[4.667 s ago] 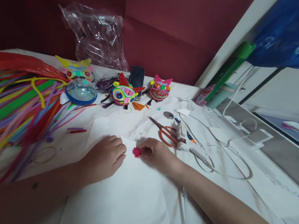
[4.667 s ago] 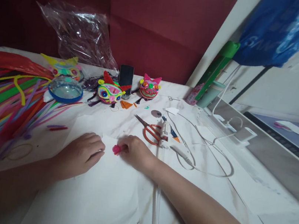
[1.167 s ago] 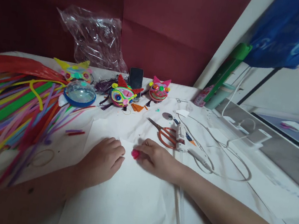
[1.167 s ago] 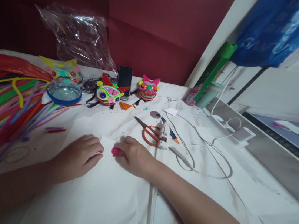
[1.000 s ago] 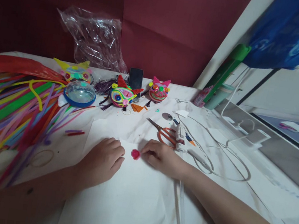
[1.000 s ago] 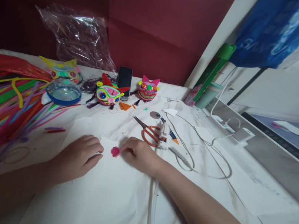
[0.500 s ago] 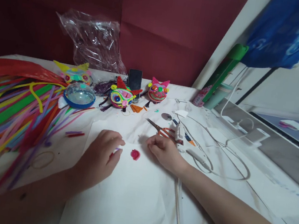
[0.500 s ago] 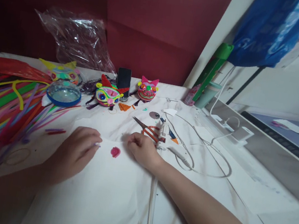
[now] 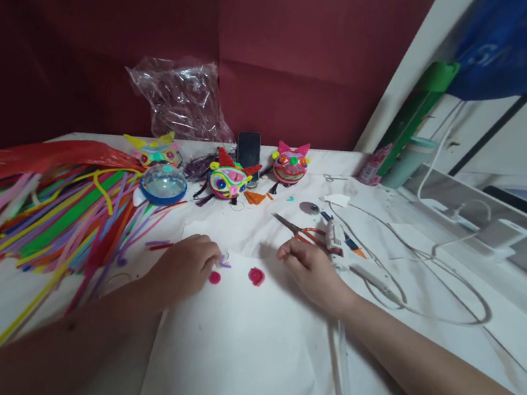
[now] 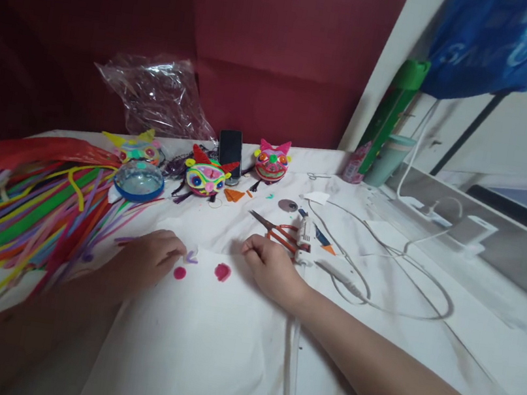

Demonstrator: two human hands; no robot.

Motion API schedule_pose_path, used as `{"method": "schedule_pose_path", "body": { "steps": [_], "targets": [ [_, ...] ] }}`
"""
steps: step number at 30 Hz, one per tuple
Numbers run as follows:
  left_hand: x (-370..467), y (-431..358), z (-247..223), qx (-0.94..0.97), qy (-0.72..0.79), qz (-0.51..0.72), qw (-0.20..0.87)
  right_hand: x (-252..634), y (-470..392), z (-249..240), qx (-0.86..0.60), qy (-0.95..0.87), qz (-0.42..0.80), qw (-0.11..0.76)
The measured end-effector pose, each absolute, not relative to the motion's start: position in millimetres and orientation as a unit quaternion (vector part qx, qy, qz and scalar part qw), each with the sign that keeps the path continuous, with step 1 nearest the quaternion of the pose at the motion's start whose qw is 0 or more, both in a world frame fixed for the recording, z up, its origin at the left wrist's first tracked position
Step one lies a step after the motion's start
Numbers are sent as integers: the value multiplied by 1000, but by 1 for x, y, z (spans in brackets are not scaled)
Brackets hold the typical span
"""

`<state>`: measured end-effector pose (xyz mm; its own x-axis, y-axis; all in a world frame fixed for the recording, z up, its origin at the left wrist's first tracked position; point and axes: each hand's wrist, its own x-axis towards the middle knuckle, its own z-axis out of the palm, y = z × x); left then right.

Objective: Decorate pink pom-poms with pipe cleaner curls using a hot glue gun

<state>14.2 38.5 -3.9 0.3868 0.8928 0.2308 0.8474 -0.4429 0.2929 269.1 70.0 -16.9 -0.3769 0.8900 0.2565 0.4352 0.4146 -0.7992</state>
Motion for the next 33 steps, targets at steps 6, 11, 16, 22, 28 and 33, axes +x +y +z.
{"method": "schedule_pose_path", "body": {
  "steps": [6,11,16,22,28,33],
  "targets": [
    [16,43,-19,857,459,229,51,267,66,-18,-439,-764,341,327],
    [20,41,-9,796,528,280,100,266,64,-14,-426,-776,330,328],
    [33,27,-5,772,543,261,200,260,53,-9,-401,-784,333,337],
    [50,5,-19,822,429,289,237,249,37,-15,-324,-785,440,292],
    [55,-2,-23,815,414,300,273,248,33,-22,-310,-763,524,218],
    [54,1,-23,806,445,330,211,250,35,-11,-396,-780,450,180]
  ]
}}
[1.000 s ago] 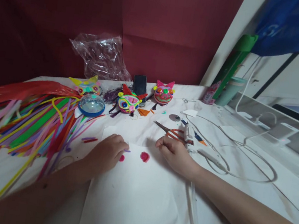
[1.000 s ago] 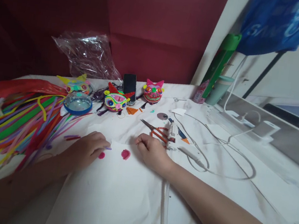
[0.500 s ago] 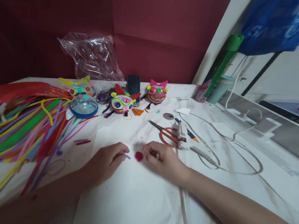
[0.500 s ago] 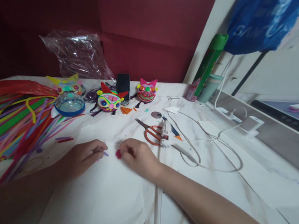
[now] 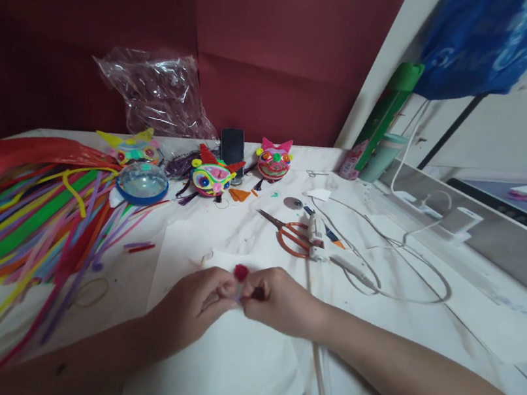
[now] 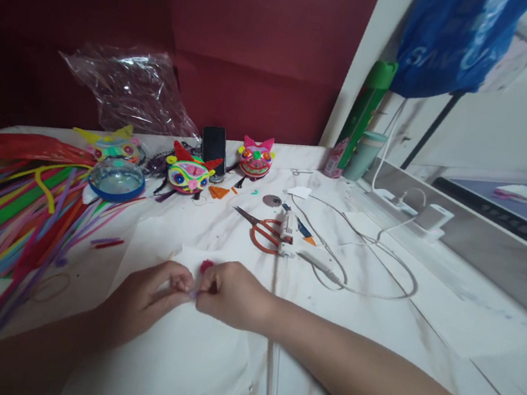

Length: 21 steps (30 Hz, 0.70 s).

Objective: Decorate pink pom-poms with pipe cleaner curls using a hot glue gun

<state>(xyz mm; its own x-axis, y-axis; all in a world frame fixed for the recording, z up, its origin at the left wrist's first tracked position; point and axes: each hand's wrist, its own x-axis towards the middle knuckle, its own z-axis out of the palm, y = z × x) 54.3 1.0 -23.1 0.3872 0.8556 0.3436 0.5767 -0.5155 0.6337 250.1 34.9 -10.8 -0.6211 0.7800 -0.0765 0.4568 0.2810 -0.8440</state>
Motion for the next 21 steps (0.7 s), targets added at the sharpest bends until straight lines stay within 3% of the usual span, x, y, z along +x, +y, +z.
{"method": "schedule_pose_path", "body": {
  "steps": [4,7,13,21],
  "targets": [
    [49,8,-29,832,427,324,146,258,48,7,-535,-794,281,68],
    [46,12,-34,869,378,296,116,267,59,13,-527,-821,220,12],
    [46,14,-37,886,354,285,96,276,65,2,-301,-917,237,113],
    [46,13,-36,896,341,269,91,276,67,-1,-372,-898,214,93]
  ]
}}
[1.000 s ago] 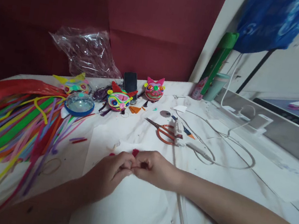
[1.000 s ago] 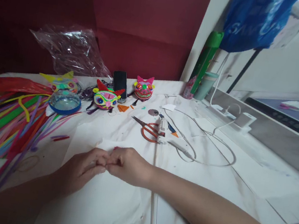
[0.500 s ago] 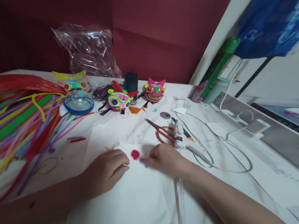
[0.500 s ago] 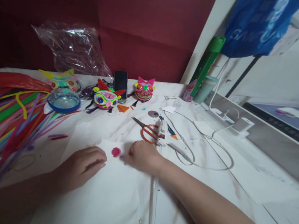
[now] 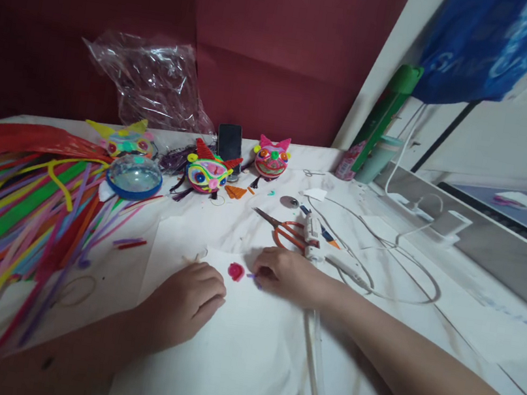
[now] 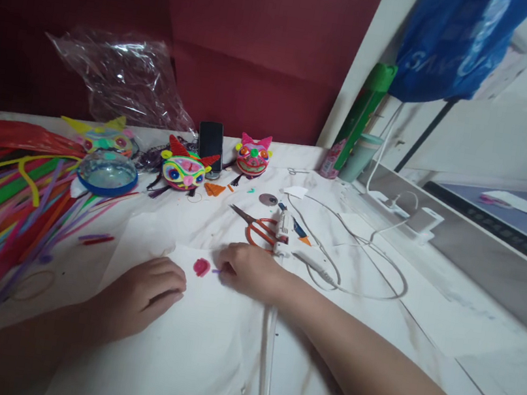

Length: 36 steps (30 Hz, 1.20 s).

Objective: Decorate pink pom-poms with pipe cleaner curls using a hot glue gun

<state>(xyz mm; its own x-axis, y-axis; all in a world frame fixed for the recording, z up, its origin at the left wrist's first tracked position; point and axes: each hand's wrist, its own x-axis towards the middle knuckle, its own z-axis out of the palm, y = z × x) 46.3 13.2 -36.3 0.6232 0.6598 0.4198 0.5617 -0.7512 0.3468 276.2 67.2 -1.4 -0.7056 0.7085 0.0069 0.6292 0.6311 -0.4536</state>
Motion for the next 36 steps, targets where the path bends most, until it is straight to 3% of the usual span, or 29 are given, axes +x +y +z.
{"method": "schedule_pose_path", "body": {
  "steps": [5,14,22,29,36],
  "targets": [
    [45,14,-39,900,341,254,96,277,66,2,-298,-920,236,93],
    [46,13,-36,905,339,240,85,268,66,-3,-530,-831,152,72],
    [47,13,-36,908,343,227,83,279,72,2,-391,-899,189,63],
    [48,13,-34,909,344,222,82,267,68,-16,-393,-881,203,170],
    [47,13,-36,908,343,230,74,264,68,-23,-396,-867,222,206]
  ]
}}
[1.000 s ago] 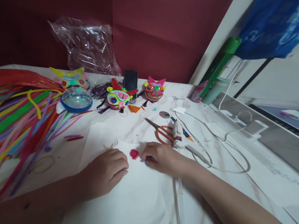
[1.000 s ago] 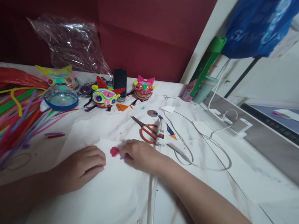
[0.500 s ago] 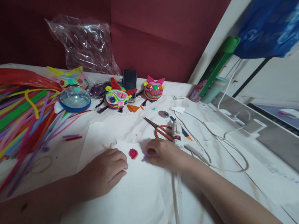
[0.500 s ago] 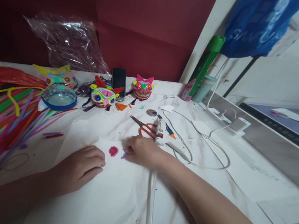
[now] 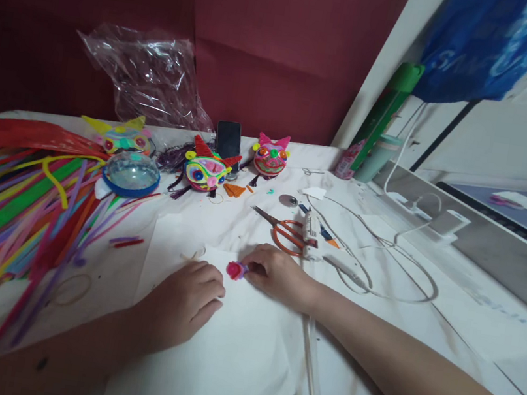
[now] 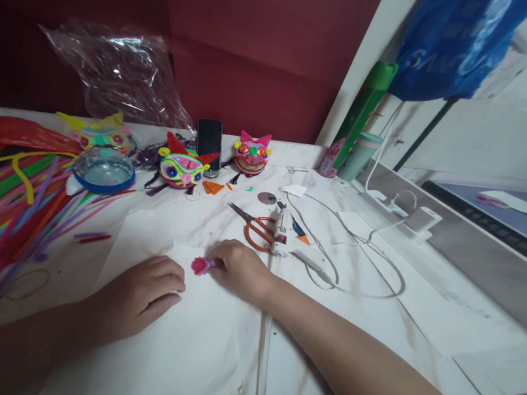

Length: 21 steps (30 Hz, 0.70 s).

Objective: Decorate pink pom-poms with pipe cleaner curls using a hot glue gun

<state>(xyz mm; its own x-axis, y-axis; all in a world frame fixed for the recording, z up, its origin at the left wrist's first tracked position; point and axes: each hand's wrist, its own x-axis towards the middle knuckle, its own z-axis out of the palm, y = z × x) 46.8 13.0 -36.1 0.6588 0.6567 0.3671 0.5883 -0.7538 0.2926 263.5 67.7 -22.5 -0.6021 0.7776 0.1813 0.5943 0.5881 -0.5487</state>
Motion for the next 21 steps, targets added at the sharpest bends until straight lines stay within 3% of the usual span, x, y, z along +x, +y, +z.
{"method": "schedule_pose_path", "body": {
  "steps": [21],
  "targets": [
    [48,12,-36,912,338,224,60,261,66,-25,-410,-856,243,199]
  ]
}}
